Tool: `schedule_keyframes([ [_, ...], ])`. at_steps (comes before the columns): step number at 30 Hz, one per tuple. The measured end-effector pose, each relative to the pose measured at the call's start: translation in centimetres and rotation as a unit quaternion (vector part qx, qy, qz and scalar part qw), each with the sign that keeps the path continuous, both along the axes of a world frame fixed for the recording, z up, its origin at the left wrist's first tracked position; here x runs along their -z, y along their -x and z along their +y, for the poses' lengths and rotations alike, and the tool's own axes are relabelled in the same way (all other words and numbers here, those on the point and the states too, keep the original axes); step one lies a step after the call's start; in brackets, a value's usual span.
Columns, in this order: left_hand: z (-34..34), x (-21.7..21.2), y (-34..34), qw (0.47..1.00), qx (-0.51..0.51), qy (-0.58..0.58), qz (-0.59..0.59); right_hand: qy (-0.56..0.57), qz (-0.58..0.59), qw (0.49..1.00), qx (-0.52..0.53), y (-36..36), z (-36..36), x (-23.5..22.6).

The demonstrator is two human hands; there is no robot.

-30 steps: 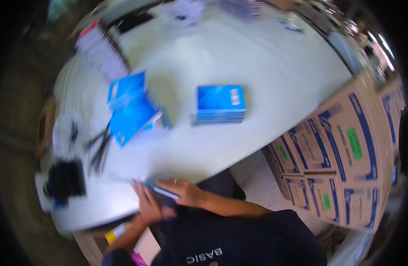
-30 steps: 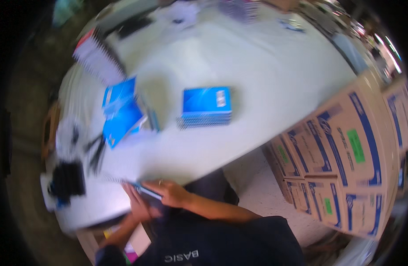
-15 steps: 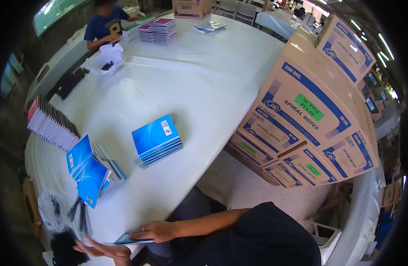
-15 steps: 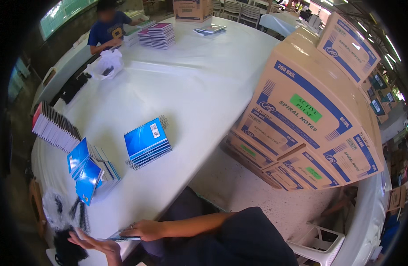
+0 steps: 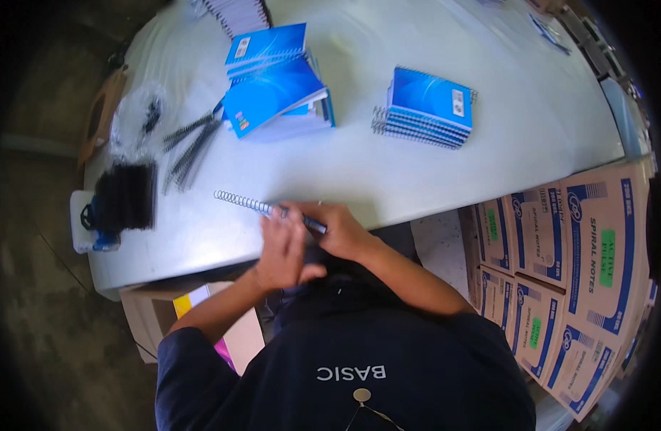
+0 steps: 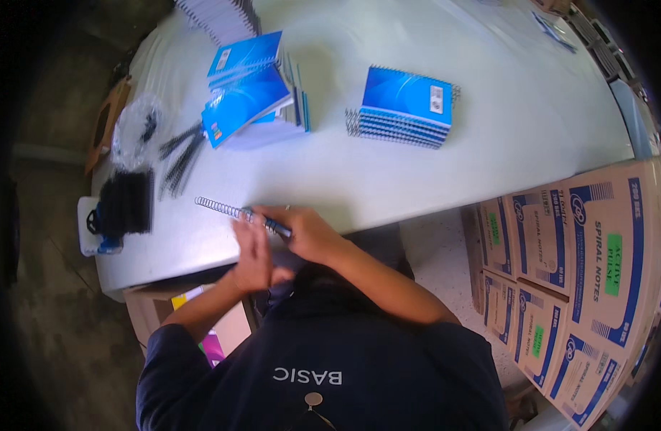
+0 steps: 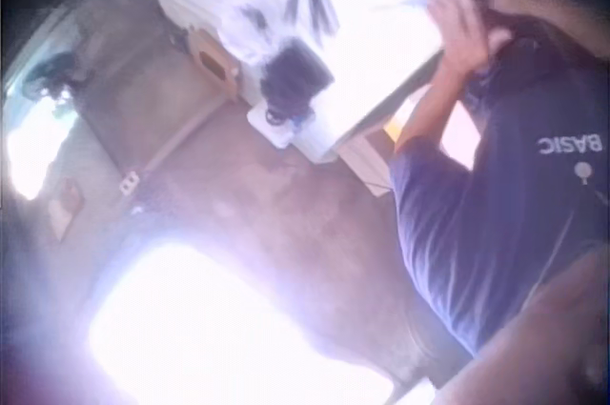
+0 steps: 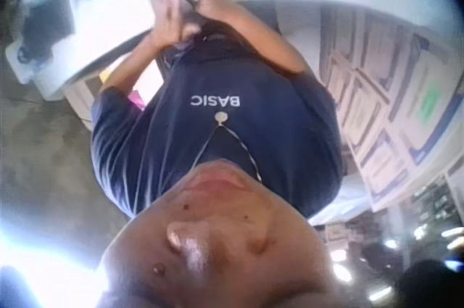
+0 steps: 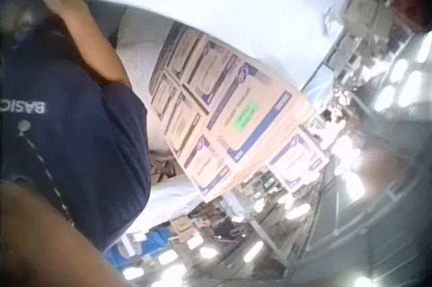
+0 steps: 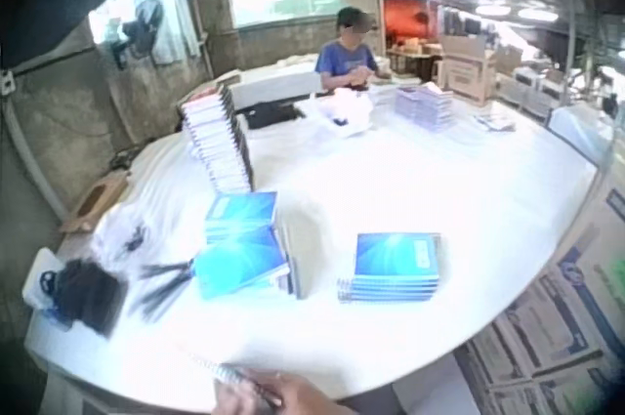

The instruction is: The person threads a plastic spiral through the holes of a notebook cover and pages, using pliers to cut the excess and crimp the end. They repeat this process with several notebooks, stacking them on the table.

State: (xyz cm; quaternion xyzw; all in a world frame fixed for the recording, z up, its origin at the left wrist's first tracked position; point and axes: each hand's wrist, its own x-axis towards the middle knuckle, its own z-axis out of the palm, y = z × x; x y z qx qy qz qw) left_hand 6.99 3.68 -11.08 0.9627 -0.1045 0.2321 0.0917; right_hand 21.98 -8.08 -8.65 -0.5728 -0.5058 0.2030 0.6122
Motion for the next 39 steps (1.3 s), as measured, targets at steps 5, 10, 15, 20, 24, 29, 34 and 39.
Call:
schedule_keyframes([
  [5, 2.1, -6.8, -7.0, 0.967, -0.175, -0.085, -0.166, 0.073, 0.01, 0.997, -0.028, 0.6, 0.1, 0.9],
  [10, -2.5, 1.5, 0.5, 0.999, 0.0, 0.0, 0.043, 0.035, 0.07, 0.997, -0.01, -0.4, 0.7, 0.5],
  [15, 0.9, -5.7, -4.7, 0.98, -0.152, -0.083, -0.096, 0.028, -0.048, 0.998, -0.024, -0.1, 1.2, 1.2],
  [20, 0.4, -5.0, -4.9, 0.995, -0.067, 0.019, 0.074, 0.049, 0.134, 0.984, -0.104, -0.9, 1.8, 0.6],
  [24, 2.1, -7.7, -5.9, 0.987, 0.003, 0.133, 0.091, -0.012, -0.002, 0.998, 0.055, -0.1, 2.7, 1.2],
  [29, 3.1, -11.4, -6.6, 0.973, -0.039, 0.183, 0.136, 0.025, 0.061, 0.997, 0.034, -0.8, 2.3, 1.2],
  [34, 4.1, -12.4, -6.8, 0.912, -0.044, 0.311, 0.262, 0.02, 0.056, 0.997, 0.047, -0.4, 2.4, 0.9],
  [39, 3.8, -13.1, -7.2, 0.94, -0.02, 0.238, 0.244, -0.006, 0.076, 0.994, 0.075, -0.1, 2.4, 1.0],
])
